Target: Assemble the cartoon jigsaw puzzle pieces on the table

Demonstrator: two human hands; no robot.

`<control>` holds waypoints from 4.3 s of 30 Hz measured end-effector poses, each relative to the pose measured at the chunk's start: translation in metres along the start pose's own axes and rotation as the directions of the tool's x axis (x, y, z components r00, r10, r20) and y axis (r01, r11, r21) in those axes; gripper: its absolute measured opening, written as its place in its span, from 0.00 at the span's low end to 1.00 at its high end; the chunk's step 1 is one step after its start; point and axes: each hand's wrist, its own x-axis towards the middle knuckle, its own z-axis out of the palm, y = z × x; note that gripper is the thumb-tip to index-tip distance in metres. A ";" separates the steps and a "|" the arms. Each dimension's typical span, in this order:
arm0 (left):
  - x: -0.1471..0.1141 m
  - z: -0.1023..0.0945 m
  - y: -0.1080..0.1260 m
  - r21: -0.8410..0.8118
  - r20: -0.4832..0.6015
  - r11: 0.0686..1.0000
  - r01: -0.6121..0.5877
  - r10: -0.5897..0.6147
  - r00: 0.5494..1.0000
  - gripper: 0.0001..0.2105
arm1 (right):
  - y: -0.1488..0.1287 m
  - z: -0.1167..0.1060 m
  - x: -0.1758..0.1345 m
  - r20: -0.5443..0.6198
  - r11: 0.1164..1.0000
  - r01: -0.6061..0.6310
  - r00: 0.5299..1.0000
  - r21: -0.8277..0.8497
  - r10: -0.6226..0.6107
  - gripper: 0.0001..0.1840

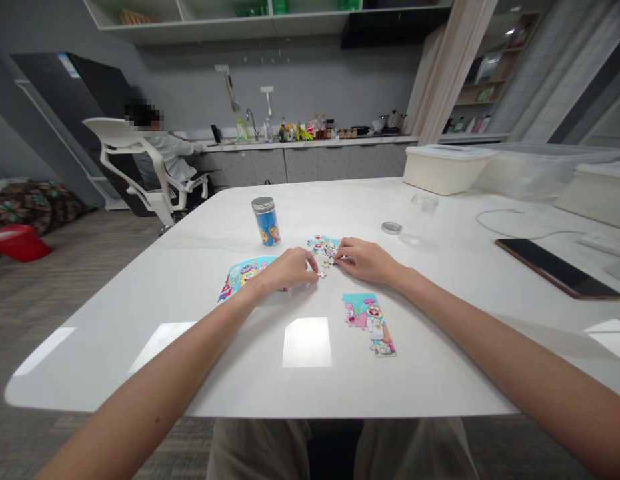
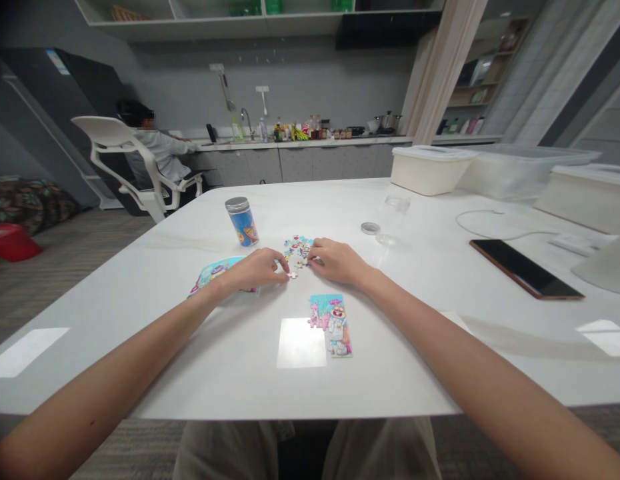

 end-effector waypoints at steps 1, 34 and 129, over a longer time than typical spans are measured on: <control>0.000 0.000 0.001 0.001 -0.003 1.000 0.007 -0.007 1.000 0.12 | 0.000 0.000 0.000 0.001 1.000 -0.003 1.000 0.000 0.003 0.07; 0.003 0.005 -0.003 -0.061 0.042 0.998 -0.021 0.024 0.999 0.15 | -0.006 0.002 0.004 -0.004 0.973 0.147 0.989 0.180 -0.149 0.10; 0.001 0.010 0.001 0.465 0.021 0.885 0.016 -0.029 0.999 0.22 | 0.051 -0.039 -0.007 0.243 0.970 -0.208 0.954 0.122 0.174 0.19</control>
